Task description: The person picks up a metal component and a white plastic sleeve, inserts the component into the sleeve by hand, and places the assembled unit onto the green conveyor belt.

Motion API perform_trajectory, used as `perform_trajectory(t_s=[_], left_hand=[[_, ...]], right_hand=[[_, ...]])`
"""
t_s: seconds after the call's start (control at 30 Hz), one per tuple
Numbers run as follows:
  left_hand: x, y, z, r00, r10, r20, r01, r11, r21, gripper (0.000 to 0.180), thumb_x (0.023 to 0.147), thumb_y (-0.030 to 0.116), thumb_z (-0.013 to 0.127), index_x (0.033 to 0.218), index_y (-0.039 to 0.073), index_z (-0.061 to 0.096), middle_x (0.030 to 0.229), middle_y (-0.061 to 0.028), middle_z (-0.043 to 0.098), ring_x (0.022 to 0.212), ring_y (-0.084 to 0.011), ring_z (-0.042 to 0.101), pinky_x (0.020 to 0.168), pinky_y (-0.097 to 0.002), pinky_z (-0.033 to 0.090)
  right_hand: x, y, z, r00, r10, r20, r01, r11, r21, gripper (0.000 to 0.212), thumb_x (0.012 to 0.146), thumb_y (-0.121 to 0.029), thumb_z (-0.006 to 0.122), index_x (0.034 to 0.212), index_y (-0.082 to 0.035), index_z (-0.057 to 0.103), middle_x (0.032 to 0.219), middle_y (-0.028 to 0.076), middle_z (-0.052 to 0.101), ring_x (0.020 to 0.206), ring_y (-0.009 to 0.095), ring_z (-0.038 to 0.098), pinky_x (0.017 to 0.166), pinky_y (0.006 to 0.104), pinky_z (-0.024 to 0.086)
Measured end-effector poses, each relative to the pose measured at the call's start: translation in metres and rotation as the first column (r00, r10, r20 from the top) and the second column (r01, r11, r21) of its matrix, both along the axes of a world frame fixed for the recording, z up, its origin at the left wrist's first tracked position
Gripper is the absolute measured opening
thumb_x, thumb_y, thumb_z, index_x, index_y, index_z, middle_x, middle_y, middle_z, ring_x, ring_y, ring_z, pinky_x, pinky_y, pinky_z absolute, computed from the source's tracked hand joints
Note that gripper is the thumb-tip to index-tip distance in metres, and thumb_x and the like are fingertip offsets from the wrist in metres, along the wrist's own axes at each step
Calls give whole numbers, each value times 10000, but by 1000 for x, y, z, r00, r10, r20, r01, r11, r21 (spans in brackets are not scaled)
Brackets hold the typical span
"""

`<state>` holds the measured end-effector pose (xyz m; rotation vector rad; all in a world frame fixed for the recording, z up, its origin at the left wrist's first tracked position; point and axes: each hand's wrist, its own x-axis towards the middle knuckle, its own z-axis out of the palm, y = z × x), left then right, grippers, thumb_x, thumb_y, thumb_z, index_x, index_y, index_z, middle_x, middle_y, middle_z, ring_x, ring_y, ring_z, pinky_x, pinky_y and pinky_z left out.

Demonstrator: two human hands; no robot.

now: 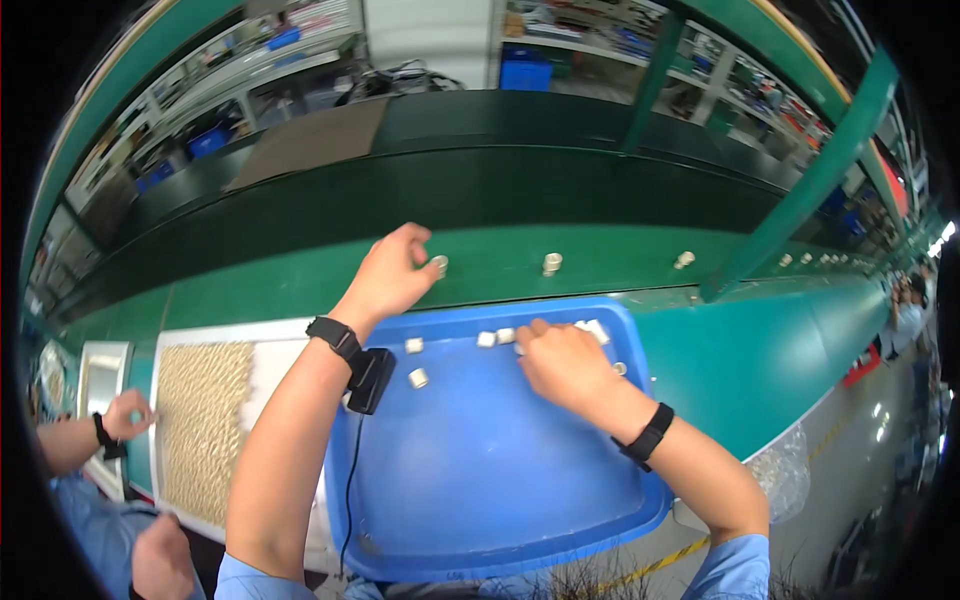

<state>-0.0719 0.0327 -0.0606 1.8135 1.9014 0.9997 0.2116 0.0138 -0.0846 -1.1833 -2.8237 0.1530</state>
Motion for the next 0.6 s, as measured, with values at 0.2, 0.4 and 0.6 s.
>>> perform_trajectory(t_s=[0.2, 0.4, 0.6], left_hand=[[24, -136, 99, 990, -132, 55, 123, 981, 153, 198, 956, 59, 682, 1135, -20, 708, 958, -164, 724, 911, -313, 720, 785, -415, 563], [-29, -320, 56, 927, 314, -207, -286, 946, 153, 184, 945, -34, 658, 1122, -16, 708, 943, -154, 700, 902, -311, 685, 838, -401, 540], [-41, -407, -11, 731, 569, -376, -535, 821, 201, 233, 857, -19, 713, 1089, -20, 694, 1038, -182, 626, 1026, -383, 594, 919, -457, 486]], right_hand=[[15, -4, -3, 982, 129, -142, -103, 979, 178, 193, 870, -99, 708, 1025, 3, 654, 992, 196, 692, 861, 419, 714, 785, 533, 593], [8, -54, 32, 962, 158, -224, -156, 987, 27, 185, 840, -65, 706, 1004, -13, 638, 898, 185, 694, 867, 415, 699, 758, 517, 561], [3, -112, 63, 977, 110, -183, -125, 990, -71, 209, 852, -59, 714, 1052, -17, 675, 904, 174, 735, 881, 406, 702, 784, 490, 539]])
